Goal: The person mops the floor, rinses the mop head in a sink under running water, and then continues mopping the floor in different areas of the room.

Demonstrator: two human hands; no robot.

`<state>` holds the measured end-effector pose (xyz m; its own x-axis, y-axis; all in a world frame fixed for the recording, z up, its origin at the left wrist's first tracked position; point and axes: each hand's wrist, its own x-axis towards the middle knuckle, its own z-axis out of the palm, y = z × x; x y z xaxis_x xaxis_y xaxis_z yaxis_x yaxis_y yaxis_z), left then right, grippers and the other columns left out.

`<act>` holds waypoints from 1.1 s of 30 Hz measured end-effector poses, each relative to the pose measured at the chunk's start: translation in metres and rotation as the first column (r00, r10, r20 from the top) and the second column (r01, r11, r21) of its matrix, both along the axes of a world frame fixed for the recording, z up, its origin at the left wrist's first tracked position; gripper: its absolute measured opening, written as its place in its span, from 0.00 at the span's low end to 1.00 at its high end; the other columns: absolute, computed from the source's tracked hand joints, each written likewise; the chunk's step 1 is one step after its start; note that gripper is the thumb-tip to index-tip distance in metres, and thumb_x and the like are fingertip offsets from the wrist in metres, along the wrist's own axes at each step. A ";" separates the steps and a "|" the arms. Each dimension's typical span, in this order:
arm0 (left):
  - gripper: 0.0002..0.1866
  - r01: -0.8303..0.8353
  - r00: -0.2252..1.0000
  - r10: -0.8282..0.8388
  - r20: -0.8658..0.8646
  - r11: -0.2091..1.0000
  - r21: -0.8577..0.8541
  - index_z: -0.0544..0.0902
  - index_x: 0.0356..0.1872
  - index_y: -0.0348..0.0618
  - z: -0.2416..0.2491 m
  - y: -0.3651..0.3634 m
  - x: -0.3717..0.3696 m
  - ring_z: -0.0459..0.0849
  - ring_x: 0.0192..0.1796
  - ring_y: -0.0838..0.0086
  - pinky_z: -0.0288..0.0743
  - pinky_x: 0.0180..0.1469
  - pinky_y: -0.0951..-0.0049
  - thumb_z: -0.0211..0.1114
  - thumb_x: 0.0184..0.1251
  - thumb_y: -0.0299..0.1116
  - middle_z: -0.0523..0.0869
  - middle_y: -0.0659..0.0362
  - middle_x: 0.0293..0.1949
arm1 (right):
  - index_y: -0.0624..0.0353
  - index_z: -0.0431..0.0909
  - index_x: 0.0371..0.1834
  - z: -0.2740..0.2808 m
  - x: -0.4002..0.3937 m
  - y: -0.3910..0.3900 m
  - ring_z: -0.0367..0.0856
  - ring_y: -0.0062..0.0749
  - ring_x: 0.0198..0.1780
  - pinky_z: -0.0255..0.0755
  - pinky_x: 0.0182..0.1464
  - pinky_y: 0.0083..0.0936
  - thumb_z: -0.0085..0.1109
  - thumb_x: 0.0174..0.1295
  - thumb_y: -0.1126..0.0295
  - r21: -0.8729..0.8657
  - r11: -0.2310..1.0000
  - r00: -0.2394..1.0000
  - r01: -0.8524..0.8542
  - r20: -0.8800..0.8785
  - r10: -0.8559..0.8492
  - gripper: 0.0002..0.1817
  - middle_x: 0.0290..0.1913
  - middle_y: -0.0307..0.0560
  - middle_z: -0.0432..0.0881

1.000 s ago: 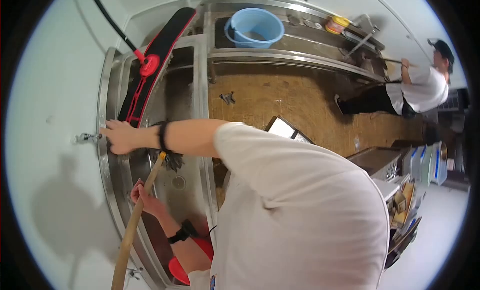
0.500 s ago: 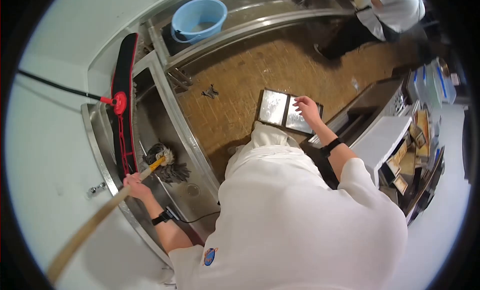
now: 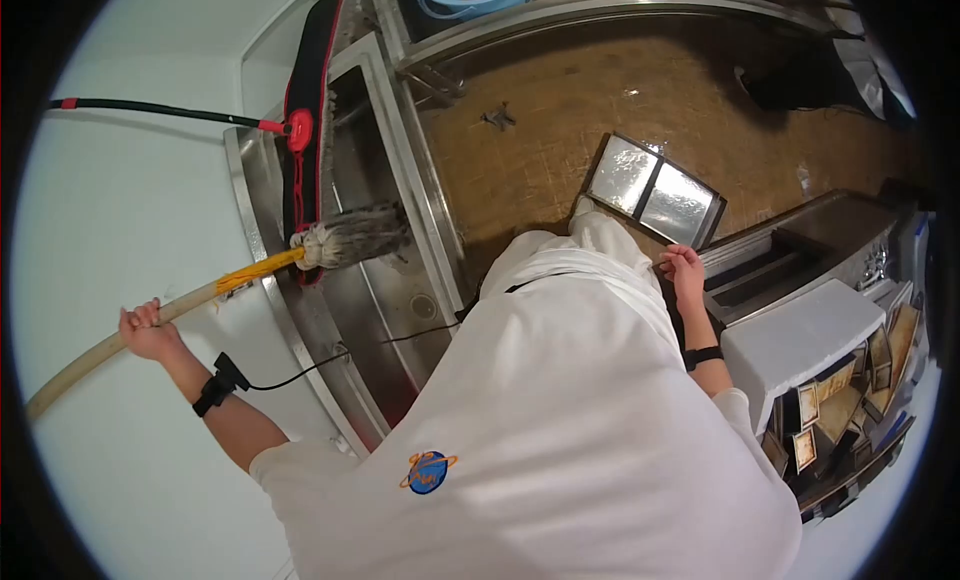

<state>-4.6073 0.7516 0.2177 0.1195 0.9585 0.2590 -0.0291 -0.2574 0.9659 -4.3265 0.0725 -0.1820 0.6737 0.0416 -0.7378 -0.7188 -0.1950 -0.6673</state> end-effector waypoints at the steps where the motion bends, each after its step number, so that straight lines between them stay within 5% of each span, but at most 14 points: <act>1: 0.19 -0.007 1.000 0.007 -0.011 1.000 0.003 0.57 0.14 0.52 0.017 -0.003 0.001 0.56 0.15 0.76 0.67 0.35 0.67 0.51 0.65 0.32 0.55 0.65 0.10 | 0.56 0.76 0.39 -0.002 0.001 -0.002 0.74 0.18 0.25 0.66 0.28 0.15 0.46 0.60 0.74 -0.007 1.000 1.000 -0.003 -0.009 0.002 0.08 0.32 0.37 0.80; 7: 0.18 0.131 0.990 -0.133 0.041 0.990 0.047 0.57 0.14 0.54 0.073 -0.006 0.015 0.55 0.16 0.77 0.62 0.36 0.68 0.49 0.63 0.30 0.55 0.66 0.10 | 0.56 0.76 0.37 -0.005 0.004 0.014 0.72 0.18 0.24 0.65 0.28 0.15 0.46 0.59 0.75 0.055 0.995 0.995 0.089 0.036 -0.091 0.08 0.31 0.37 0.80; 9: 0.18 0.295 0.954 -0.296 0.039 0.955 0.020 0.57 0.14 0.54 0.076 -0.004 0.020 0.55 0.16 0.77 0.61 0.38 0.68 0.49 0.63 0.31 0.55 0.66 0.10 | 0.57 0.76 0.38 -0.006 -0.013 0.014 0.73 0.19 0.25 0.66 0.27 0.15 0.45 0.60 0.76 0.049 0.989 0.990 0.137 0.036 -0.139 0.08 0.31 0.38 0.81; 12: 0.19 0.293 0.956 -0.293 0.027 0.956 0.003 0.56 0.14 0.54 0.060 -0.019 0.055 0.55 0.17 0.77 0.61 0.38 0.69 0.48 0.65 0.31 0.55 0.66 0.10 | 0.57 0.76 0.39 -0.011 -0.044 0.005 0.75 0.20 0.27 0.67 0.28 0.16 0.44 0.61 0.76 0.032 0.996 0.995 0.089 0.038 -0.090 0.09 0.33 0.38 0.82; 21: 0.20 0.610 0.792 -0.611 -0.006 0.792 -0.027 0.56 0.15 0.53 0.052 0.001 0.138 0.54 0.16 0.79 0.61 0.36 0.71 0.49 0.69 0.33 0.55 0.66 0.10 | 0.57 0.75 0.38 0.017 -0.082 -0.048 0.75 0.17 0.26 0.67 0.28 0.15 0.44 0.60 0.74 -0.004 0.911 0.904 0.411 0.128 -0.407 0.09 0.32 0.37 0.82; 27: 0.19 0.535 0.843 -0.523 -0.124 0.838 0.104 0.57 0.17 0.51 0.092 -0.054 0.189 0.53 0.15 0.78 0.65 0.38 0.70 0.51 0.68 0.32 0.55 0.65 0.11 | 0.58 0.76 0.36 -0.013 -0.107 -0.090 0.75 0.18 0.26 0.66 0.27 0.14 0.45 0.60 0.75 0.079 0.872 0.862 0.483 0.135 -0.490 0.08 0.30 0.39 0.82; 33: 0.19 0.672 0.739 -0.659 -0.139 0.736 0.080 0.57 0.17 0.51 0.141 -0.108 0.234 0.55 0.17 0.78 0.64 0.41 0.69 0.49 0.69 0.32 0.56 0.65 0.11 | 0.58 0.75 0.38 -0.029 -0.111 -0.147 0.76 0.19 0.26 0.68 0.28 0.16 0.43 0.60 0.76 0.115 0.801 0.803 0.588 0.041 -0.595 0.09 0.32 0.41 0.82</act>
